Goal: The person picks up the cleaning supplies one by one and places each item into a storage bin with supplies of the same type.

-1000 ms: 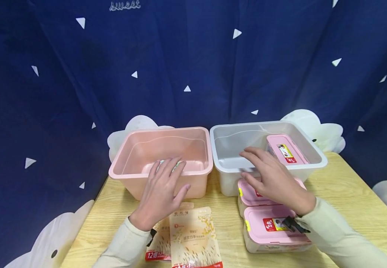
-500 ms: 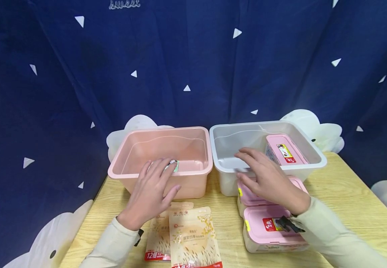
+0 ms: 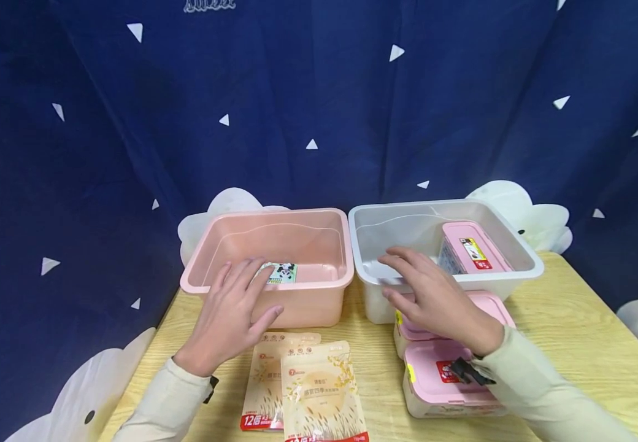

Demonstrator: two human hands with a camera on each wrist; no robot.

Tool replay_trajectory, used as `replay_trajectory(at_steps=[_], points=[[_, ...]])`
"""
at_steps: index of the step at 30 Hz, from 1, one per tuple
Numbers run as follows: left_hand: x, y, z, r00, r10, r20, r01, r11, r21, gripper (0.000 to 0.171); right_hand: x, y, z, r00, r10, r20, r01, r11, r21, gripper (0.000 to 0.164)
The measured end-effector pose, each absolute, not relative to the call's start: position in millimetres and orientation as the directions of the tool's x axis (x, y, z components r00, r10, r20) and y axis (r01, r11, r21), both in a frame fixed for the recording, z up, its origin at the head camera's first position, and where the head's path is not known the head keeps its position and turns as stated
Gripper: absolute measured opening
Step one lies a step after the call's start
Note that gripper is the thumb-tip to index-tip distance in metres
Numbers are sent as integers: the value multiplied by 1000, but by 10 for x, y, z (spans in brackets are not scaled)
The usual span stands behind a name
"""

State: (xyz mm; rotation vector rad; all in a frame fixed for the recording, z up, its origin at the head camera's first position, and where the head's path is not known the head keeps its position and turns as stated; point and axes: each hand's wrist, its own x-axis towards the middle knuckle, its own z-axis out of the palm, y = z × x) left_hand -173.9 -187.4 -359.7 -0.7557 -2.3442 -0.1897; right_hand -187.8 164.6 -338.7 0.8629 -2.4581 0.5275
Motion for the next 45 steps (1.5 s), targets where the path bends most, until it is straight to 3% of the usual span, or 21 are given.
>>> replay_trajectory(at_steps=[31,45], points=[[-1836,-2466,-3610,-629,360,689,528,849,38,62,-1748,1188,-3277,-697,-498,516,-688,668,-284,50],[-1961,-2677,-3687,-686,273,674,472,873,127,60,-1675,1005,-3293,-712,-481,512,-677,665,-316,52]])
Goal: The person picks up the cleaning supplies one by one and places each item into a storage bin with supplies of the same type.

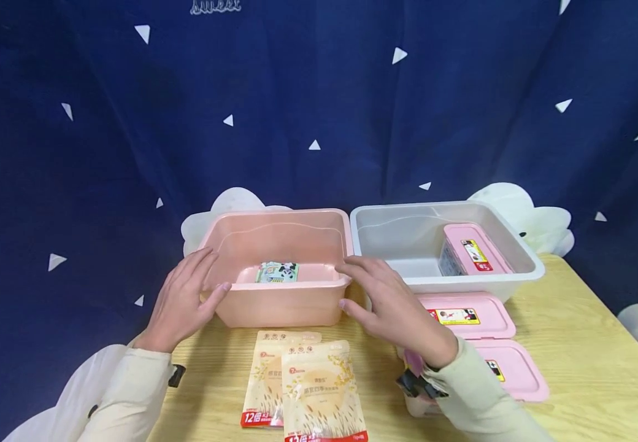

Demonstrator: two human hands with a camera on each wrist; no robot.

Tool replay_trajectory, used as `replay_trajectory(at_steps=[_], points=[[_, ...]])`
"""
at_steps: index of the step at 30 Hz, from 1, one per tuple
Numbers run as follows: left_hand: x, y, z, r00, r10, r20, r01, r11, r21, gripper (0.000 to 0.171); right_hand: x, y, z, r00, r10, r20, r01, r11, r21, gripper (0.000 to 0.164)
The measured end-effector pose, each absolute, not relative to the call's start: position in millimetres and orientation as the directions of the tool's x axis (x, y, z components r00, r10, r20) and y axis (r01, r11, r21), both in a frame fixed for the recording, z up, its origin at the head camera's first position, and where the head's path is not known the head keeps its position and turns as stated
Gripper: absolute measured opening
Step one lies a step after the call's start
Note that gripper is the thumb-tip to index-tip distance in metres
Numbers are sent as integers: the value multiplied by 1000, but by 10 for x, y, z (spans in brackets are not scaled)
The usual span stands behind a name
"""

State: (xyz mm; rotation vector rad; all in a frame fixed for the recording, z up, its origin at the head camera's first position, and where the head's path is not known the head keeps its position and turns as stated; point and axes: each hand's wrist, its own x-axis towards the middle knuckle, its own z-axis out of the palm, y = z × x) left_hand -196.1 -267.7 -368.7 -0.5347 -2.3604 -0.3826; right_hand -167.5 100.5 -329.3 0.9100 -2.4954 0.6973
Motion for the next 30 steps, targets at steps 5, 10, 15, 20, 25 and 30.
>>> replay_trajectory(at_steps=[5,10,15,20,25,30], points=[[-1999,-2744,-3702,-702,236,672,451,877,164,58,-1676,967,-3315,-704,-491,513,-684,663,-304,51],[-2017,-2818,-3714,-719,211,662,429,884,185,54,-1677,917,-3311,-698,-499,514,-692,655,-303,51],[-2037,-2898,-3747,-733,194,652,408,892,194,54,-1674,864,-3305,-701,-500,508,-690,656,-307,52],[-2061,-2961,-3774,-741,169,649,392,895,214,54,-1676,829,-3305,-701,-506,503,-690,659,-298,52],[-2069,-3002,-3800,-767,139,626,366,897,249,54,-1678,805,-3310,-703,-508,497,-689,658,-303,52],[-2101,-3028,-3826,-780,131,611,353,900,257,54,-1692,784,-3325,-708,-507,492,-686,661,-306,52]])
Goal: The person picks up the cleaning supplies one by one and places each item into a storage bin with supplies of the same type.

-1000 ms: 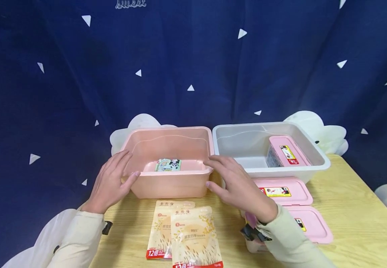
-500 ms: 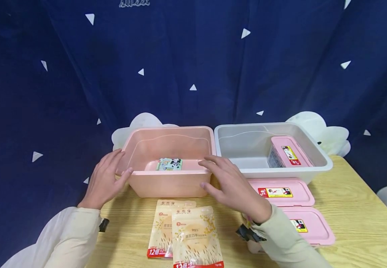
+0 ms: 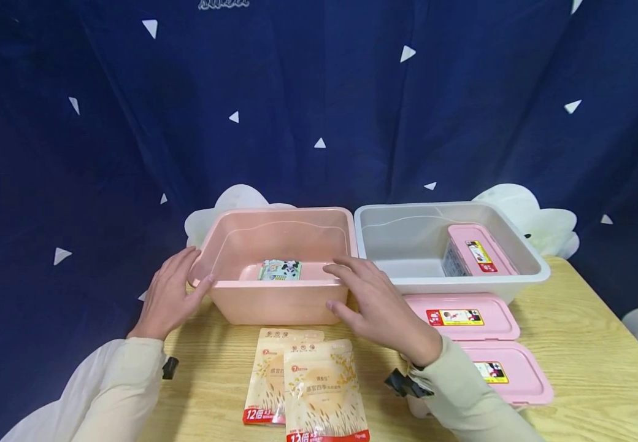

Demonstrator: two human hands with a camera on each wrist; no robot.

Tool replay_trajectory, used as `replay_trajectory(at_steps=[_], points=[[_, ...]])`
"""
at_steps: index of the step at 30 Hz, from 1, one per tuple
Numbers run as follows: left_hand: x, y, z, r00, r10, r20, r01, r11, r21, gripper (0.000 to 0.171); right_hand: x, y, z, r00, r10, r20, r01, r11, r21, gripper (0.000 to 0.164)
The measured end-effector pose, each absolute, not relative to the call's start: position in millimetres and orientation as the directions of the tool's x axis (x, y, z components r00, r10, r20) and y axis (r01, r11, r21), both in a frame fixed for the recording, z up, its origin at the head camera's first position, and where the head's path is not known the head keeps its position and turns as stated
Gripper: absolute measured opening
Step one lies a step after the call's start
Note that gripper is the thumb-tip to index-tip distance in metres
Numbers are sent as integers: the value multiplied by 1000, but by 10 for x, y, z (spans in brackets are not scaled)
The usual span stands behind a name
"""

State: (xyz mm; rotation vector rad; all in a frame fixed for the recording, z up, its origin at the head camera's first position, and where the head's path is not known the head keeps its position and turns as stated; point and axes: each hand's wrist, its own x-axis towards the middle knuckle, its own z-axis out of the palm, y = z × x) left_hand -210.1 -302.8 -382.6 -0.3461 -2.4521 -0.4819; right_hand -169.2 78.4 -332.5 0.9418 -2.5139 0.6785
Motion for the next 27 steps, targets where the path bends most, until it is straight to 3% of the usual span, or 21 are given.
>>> replay_trajectory(at_steps=[12,19,27], points=[[-2234,-3112,-3880,-833,145,534,343,893,292,61,-1711,622,-3406,-696,-507,508,-701,632,-330,52],[-2324,-3121,-3932,-890,147,432,319,877,358,78,-1659,522,-3501,-678,-500,538,-713,624,-319,52],[-2309,-3147,-3843,-950,150,275,245,902,355,91,-1630,416,-3594,-672,-512,536,-723,608,-326,46]])
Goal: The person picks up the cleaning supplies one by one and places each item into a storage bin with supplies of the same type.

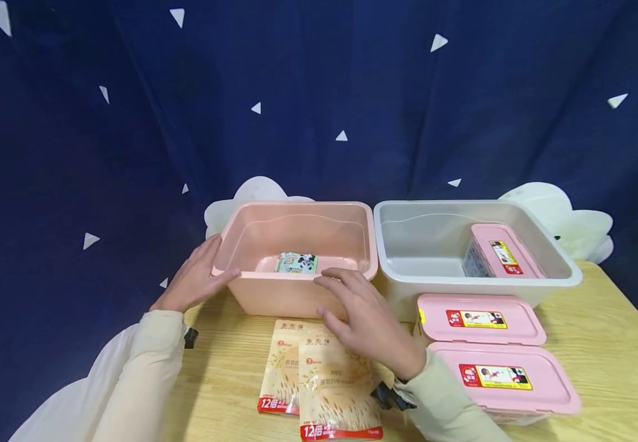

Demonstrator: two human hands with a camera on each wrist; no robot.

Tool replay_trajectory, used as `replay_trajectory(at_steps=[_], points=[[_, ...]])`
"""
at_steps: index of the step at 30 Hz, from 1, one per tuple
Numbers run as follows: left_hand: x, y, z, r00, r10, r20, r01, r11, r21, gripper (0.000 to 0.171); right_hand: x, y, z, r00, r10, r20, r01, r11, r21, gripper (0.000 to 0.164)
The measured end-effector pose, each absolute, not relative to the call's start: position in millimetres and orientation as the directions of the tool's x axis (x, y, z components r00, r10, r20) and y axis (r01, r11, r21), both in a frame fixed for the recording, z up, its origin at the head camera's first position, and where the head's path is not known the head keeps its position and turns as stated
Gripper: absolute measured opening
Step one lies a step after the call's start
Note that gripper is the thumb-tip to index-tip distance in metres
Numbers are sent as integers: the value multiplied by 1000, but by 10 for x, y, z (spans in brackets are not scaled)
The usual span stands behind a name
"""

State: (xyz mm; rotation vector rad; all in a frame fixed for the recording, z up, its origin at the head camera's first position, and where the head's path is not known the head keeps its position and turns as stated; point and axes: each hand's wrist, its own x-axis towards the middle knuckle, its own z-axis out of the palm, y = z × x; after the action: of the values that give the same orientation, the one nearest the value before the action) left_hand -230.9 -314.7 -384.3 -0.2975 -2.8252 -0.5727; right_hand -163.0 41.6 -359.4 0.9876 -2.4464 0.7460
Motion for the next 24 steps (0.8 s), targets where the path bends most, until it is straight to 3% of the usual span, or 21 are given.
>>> replay_trajectory(at_steps=[13,24], points=[[-2353,-3108,-3808,-967,139,215,223,871,437,95,-1655,324,-3917,-712,-568,414,-700,620,-354,37],[-2298,-3149,-3840,-980,102,173,176,850,496,96,-1725,245,-4337,-742,-549,385,-669,643,-374,37]])
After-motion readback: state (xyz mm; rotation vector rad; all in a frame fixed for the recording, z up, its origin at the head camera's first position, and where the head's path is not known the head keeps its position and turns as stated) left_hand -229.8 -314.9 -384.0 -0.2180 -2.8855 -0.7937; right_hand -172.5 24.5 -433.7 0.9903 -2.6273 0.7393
